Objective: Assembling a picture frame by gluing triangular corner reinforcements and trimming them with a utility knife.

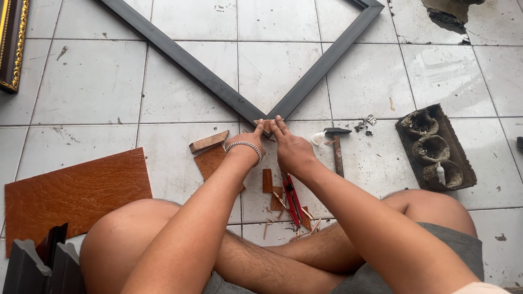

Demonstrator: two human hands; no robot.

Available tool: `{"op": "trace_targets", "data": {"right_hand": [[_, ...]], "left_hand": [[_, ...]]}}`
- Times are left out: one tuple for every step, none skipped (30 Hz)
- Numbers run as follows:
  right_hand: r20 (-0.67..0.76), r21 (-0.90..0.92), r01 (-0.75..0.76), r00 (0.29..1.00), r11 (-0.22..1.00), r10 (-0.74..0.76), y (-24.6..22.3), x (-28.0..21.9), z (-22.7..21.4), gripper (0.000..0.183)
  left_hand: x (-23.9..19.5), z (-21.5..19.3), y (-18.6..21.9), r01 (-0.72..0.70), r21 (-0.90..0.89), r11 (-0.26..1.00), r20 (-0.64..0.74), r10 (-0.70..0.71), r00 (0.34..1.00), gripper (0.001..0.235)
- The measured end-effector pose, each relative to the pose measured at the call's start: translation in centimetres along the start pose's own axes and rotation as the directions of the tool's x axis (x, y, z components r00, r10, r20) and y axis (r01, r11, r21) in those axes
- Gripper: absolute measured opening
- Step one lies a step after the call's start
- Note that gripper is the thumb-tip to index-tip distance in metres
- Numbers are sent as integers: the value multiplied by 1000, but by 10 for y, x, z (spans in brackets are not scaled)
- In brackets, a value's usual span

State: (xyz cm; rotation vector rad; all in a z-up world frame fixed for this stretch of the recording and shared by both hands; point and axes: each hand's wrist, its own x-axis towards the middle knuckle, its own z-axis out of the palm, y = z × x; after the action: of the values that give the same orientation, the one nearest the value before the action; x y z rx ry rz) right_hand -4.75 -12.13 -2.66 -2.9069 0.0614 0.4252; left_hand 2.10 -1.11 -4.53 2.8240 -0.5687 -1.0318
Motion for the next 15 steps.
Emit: {"op": "trace_targets", "data": {"right_hand": [[-1,1,-1,1000,1000,1,8,7,3,76],[28,30,4,1000,1000,-4,16,15,5,70],[56,60,7,998,998,-10,24,23,8,66],[55,64,4,998,998,-8,25,15,-2,66],[16,183,-34,999,982,32,24,8,-10,61],[-17,302,-67,997,951,75,25,2,-19,56],[-17,308,-69,997,949,78,24,-12,-24,56],[-9,451,-125,989,884,145,24,-25,-29,44],[13,584,-176,978,793,208,24,-40,-33,32],[18,590,-180,978,787,209,26,-52,-32,32],[111,654,-268,959,708,261,29,-60,-33,23],[206,703,-354,931,617,300,32,-69,-35,17],[209,704,-356,931,614,300,38,-68,-27,17],[208,771,-371,915,518,347,44,-67,-20,23],[212,827,-376,897,418,387,49,-66,-13,41]], "left_hand": [[0,4,-1,-1,2,1000,0,1,1000,68],[1,7,-2,-3,-1,1000,-34,3,999,71],[2,10,-3,-6,-3,1000,-66,6,998,74],[-11,7,1,-7,2,1000,-65,7,998,74],[-24,4,3,-19,-27,999,-107,16,994,74],[-36,0,6,-32,-55,998,-150,23,988,73],[-29,7,6,-32,-49,998,-147,24,989,73],[-22,13,7,-77,23,997,-291,80,953,68],[-15,21,7,-110,99,989,-419,142,897,64],[-14,21,10,-109,104,989,-412,142,900,64],[-10,18,14,-148,130,980,-487,193,852,63],[-5,15,17,-186,160,970,-556,244,795,62],[0,11,21,-186,162,969,-553,245,797,62],[5,7,25,-214,136,967,-512,254,820,69],[9,3,28,-237,105,966,-473,258,843,77]]}}
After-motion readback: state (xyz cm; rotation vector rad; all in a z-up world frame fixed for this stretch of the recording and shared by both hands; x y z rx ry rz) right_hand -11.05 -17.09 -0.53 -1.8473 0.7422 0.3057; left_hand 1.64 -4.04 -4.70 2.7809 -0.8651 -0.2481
